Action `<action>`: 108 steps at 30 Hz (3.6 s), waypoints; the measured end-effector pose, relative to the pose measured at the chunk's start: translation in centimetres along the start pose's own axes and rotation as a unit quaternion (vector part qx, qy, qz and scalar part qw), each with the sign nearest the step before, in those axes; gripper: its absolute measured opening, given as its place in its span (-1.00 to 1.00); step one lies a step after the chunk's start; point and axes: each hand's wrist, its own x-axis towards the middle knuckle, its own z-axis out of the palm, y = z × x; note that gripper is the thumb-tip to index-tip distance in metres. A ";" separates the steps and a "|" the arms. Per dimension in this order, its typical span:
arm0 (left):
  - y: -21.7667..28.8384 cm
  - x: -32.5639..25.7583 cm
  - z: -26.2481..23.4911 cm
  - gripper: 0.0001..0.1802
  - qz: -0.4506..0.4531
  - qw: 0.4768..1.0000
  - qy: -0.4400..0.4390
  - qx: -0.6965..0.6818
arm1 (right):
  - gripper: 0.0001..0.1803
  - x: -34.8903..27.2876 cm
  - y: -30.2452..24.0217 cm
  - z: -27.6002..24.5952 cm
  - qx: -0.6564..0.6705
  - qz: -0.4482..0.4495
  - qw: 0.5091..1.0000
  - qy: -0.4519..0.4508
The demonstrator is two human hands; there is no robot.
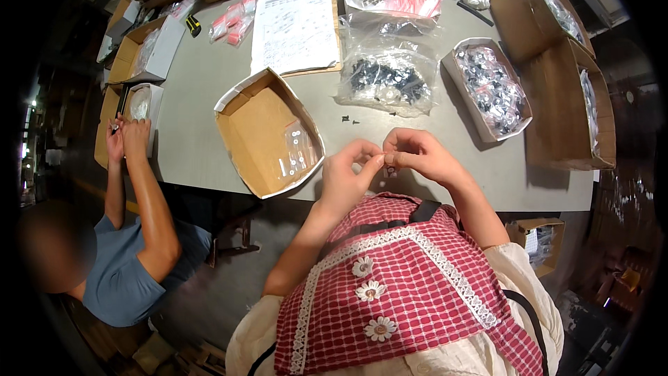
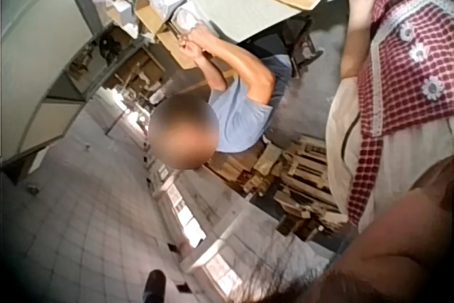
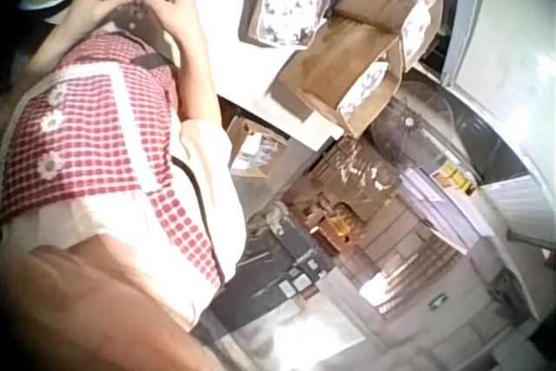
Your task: The person picks up small black plastic components and metal screws from the table and places them into plastic bags.
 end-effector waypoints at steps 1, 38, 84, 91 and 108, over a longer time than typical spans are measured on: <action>0.1 0.0 0.0 -0.90 -0.001 1.000 -0.002 0.007 | -0.96 0.0 0.0 -0.1 0.006 0.004 1.000 -0.006; -1.4 0.3 -8.2 -0.73 -0.096 0.932 0.172 0.304 | -0.83 -1.6 -1.4 -0.7 0.065 -0.104 0.987 0.106; 2.1 -0.8 -6.2 -0.86 -0.090 0.989 0.069 0.090 | -0.83 4.0 -1.6 4.3 -0.239 -0.121 0.963 0.034; 1.3 -0.7 -4.1 -0.83 -0.043 0.984 0.051 0.164 | -0.90 2.8 -0.1 1.8 -0.010 0.039 0.999 -0.032; 1.7 -0.4 -2.7 -0.81 -0.095 0.986 -0.115 0.078 | -0.81 -0.1 0.1 0.9 -0.027 0.068 0.995 -0.064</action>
